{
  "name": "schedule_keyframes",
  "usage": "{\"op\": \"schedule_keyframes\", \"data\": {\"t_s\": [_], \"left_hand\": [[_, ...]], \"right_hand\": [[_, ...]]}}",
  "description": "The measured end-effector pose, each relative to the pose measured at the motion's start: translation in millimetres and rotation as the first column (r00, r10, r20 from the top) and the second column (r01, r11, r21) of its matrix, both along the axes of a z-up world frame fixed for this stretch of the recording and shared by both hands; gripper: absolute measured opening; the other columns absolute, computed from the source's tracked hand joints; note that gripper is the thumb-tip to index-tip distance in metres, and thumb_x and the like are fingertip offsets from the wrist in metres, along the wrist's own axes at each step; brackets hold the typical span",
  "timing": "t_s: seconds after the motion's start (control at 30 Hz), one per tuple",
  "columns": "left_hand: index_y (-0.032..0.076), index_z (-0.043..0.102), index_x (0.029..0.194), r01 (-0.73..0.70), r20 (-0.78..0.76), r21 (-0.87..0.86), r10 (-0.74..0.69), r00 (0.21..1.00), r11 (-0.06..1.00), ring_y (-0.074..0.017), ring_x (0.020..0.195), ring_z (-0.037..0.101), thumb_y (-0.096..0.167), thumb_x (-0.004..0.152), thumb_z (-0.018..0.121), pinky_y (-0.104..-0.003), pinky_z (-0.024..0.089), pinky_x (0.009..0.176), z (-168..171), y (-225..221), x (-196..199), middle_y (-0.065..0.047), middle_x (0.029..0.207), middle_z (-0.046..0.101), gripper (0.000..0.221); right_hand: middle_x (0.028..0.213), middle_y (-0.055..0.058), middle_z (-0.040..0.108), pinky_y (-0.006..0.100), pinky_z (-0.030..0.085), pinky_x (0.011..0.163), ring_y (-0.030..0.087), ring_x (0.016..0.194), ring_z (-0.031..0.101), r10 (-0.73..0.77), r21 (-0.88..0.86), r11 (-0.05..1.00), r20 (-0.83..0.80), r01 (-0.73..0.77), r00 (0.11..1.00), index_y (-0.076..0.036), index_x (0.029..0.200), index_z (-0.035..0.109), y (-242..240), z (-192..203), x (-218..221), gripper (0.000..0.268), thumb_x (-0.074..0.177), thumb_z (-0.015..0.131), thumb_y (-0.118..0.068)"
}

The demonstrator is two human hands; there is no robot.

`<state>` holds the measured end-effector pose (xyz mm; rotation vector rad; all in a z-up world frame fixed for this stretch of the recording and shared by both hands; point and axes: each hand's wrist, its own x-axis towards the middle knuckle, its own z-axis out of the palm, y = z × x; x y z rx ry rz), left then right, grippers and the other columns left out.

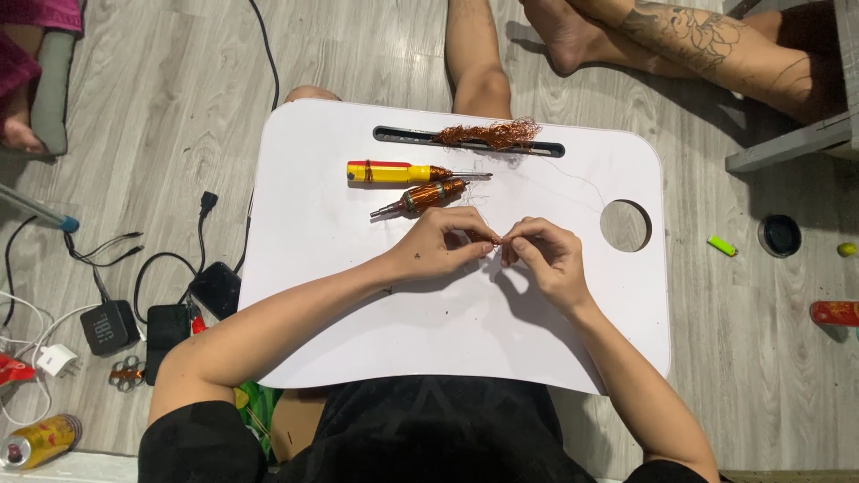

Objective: Untangling and winding thin copper wire on a portable lap desk while sitting on the floor.

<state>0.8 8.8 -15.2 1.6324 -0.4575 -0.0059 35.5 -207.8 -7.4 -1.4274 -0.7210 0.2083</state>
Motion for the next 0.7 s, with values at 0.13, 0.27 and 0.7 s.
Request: {"op": "schedule_keyframes", "data": {"t_s": [0.13,0.27,0.7], "left_hand": [[0.01,0.077,0.105,0.007,-0.016,-0.03,-0.008,1.0,1.0,-0.0154,0.08,0.071,0.01,0.091,0.07,-0.028,0.057,0.067,8.1,1.3,0.2,-0.007,0.089,0.074,0.015],[0.005,0.075,0.105,-0.016,-0.112,-0.087,0.006,0.994,0.996,-0.015,0.076,0.071,0.005,0.092,0.068,-0.024,0.058,0.057,11.7,0.6,-0.7,-0.01,0.089,0.075,0.015],[0.0,0.072,0.106,-0.031,-0.188,-0.238,-0.015,0.982,0.971,-0.0125,0.072,0.07,0.004,0.095,0.065,-0.023,0.061,0.052,9.2,1.8,1.0,-0.01,0.088,0.071,0.014]], "right_hand": [[0.071,0.016,0.065,0.031,0.054,0.06,0.02,0.064,0.067,0.003,-0.015,1.0,0.053,-0.003,0.999,0.007,0.096,0.066,1.9,-1.1,3.3,0.01,0.095,0.058,0.002],[0.072,0.015,0.067,0.031,0.056,0.061,0.019,0.065,0.067,-0.04,-0.03,0.999,0.041,0.042,0.998,0.005,0.097,0.067,2.4,-3.1,2.9,0.011,0.096,0.057,0.001],[0.07,0.013,0.067,0.034,0.055,0.064,0.019,0.065,0.066,-0.113,-0.135,0.981,0.164,0.136,0.98,0.004,0.093,0.069,6.1,11.0,2.6,0.009,0.094,0.06,0.003]]}}
